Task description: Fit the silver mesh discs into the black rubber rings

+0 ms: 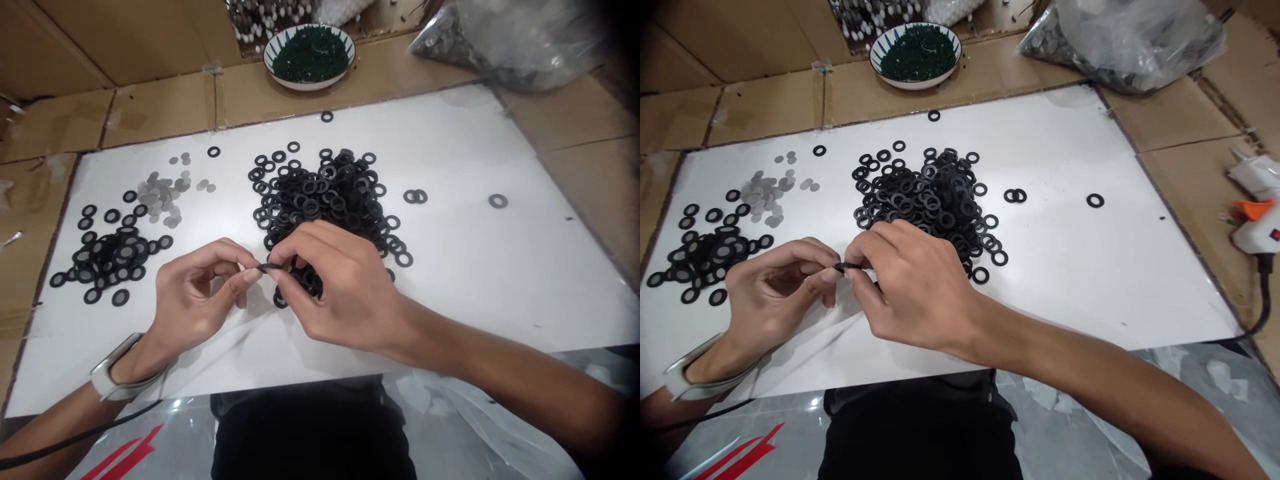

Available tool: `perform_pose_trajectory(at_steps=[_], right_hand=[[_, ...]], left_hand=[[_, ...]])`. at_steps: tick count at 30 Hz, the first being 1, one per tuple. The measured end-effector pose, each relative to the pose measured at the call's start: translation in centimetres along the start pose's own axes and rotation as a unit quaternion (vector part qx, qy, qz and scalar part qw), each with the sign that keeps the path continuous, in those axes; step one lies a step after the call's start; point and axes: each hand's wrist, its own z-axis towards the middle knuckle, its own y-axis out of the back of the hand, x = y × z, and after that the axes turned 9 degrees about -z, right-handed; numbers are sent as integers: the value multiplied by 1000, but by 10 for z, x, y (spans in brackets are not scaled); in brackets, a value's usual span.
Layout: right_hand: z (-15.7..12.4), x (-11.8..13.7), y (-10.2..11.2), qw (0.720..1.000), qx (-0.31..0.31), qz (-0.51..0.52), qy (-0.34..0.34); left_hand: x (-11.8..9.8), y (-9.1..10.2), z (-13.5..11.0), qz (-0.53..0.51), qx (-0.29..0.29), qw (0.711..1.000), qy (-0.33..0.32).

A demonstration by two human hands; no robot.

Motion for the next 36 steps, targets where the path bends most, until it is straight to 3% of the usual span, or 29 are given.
perform_pose_trajectory(at_steps=[8, 17, 31, 36], right_hand=[[2, -2, 2, 998, 30, 53, -15], [0, 0, -1, 1000, 16, -7, -17], [3, -3, 0, 996, 47, 69, -31], [6, -2, 1, 991, 42, 100, -76]], left_hand=[[2, 0, 0, 10, 0, 1000, 22], [2, -1, 0, 13, -3, 1000, 25], [1, -2, 0, 19, -1, 999, 45], [1, 0, -1, 14, -15, 999, 46]])
